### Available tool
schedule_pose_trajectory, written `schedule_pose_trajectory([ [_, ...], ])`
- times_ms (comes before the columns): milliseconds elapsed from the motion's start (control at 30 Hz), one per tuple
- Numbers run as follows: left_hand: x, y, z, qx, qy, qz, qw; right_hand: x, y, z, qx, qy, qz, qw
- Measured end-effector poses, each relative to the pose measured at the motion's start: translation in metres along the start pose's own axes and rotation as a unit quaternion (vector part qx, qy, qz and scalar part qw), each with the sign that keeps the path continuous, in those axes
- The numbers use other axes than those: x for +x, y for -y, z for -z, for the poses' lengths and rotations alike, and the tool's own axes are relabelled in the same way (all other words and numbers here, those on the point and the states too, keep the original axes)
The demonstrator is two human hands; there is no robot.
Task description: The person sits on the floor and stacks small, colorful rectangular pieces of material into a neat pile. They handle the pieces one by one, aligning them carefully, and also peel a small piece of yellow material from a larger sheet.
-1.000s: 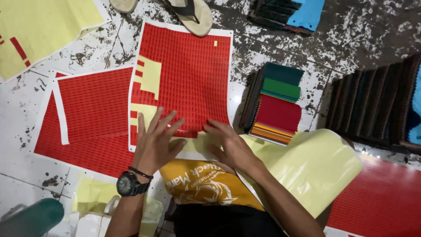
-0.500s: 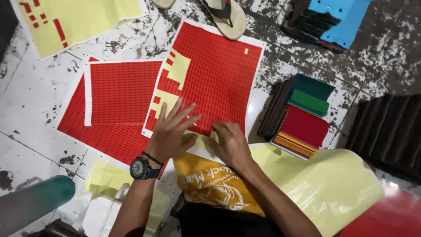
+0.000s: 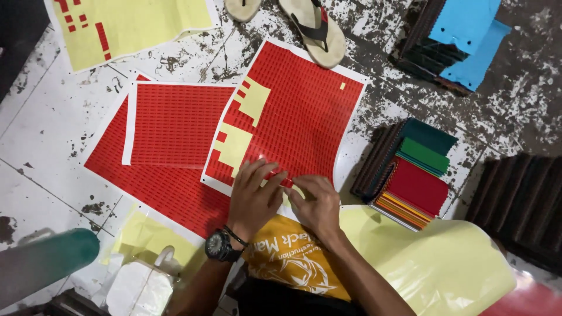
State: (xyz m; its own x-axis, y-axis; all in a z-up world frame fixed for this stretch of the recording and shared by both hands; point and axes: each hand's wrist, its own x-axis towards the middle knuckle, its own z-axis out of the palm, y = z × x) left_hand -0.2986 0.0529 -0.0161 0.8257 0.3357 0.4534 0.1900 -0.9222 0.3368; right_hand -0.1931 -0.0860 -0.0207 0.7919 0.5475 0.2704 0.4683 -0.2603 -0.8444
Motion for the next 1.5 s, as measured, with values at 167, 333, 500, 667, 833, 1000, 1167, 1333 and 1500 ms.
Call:
schedule_pose_trajectory([
  [167, 0.003, -0.006, 0.003, -0.101, 0.0, 0.064, 0.993, -0.002, 0.005, 0.0, -0.015, -0.024, 0.039, 0.999],
  [333, 0.011, -0.016, 0.015, -0.233, 0.002, 0.14, 0.962, 0.006, 0.023, 0.014, 0.066, -0.011, -0.01, 0.998],
  [500, 0.02, -0.022, 0.023, -0.355, -0.001, 0.214, 0.91, 0.011, 0.028, 0.029, 0.269, 0.111, -0.106, 0.951],
  [667, 0.021, -0.019, 0.024, -0.36, -0.016, 0.236, 0.902, 0.013, 0.024, 0.016, 0.098, 0.075, -0.031, 0.992],
  [833, 0.014, -0.016, 0.019, -0.337, -0.024, 0.219, 0.915, -0.001, -0.009, -0.006, -0.049, 0.061, 0.028, 0.997],
  [1000, 0.01, -0.012, 0.013, -0.301, -0.036, 0.186, 0.935, -0.011, -0.015, -0.015, -0.101, -0.015, 0.096, 0.99],
  [1167, 0.012, -0.013, 0.018, -0.33, -0.045, 0.205, 0.92, -0.002, 0.006, -0.002, -0.065, 0.003, 0.09, 0.994],
  [1333, 0.021, -0.024, 0.037, -0.368, -0.041, 0.22, 0.903, 0.011, 0.028, 0.017, 0.123, 0.074, -0.021, 0.989],
  [1500, 0.026, -0.029, 0.034, -0.424, -0.076, 0.261, 0.864, 0.009, 0.024, 0.009, 0.122, 0.09, -0.026, 0.988],
])
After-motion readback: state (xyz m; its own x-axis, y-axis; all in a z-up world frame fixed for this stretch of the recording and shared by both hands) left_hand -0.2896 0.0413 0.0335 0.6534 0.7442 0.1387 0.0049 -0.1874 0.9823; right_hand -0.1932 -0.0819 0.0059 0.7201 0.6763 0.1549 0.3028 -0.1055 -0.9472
